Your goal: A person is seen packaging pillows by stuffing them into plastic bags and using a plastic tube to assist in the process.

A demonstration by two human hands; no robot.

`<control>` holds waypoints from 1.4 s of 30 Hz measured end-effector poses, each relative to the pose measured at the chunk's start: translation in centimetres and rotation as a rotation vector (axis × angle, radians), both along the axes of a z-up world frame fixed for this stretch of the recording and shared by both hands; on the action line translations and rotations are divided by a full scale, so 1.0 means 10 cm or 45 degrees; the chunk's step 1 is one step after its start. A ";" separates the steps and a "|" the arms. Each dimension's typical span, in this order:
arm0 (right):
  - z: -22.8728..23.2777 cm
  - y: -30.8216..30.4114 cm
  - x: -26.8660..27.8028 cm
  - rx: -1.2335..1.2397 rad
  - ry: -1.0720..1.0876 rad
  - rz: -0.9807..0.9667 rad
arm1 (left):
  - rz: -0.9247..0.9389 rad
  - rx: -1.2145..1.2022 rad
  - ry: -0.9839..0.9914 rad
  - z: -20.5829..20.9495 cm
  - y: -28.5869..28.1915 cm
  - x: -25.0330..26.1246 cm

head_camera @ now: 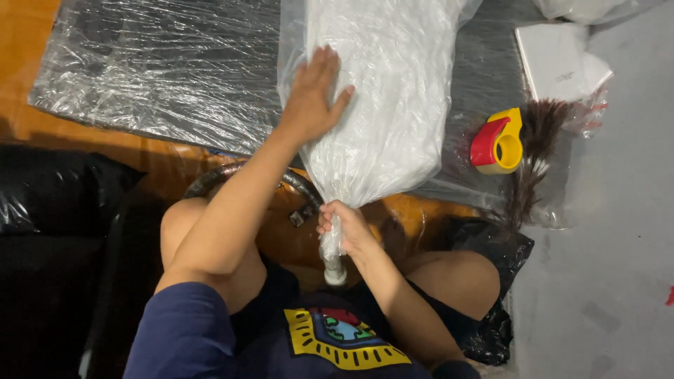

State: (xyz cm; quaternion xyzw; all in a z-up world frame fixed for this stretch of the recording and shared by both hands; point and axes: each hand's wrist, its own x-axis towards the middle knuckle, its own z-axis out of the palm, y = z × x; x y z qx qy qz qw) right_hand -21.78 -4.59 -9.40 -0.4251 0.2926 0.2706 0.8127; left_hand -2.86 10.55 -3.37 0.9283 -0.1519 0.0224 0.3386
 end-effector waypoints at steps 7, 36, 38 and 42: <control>0.08 0.04 -0.02 0.010 0.056 0.061 | -0.082 0.139 0.099 -0.13 -0.07 -0.03; 0.04 0.10 -0.03 0.026 0.077 0.098 | -0.100 0.149 0.123 -0.21 -0.05 0.01; 0.03 0.11 -0.03 0.023 0.078 0.097 | -0.103 0.149 0.126 -0.21 -0.05 0.01; 0.01 0.10 -0.03 0.019 0.095 0.107 | -0.103 0.159 0.156 -0.18 -0.05 0.01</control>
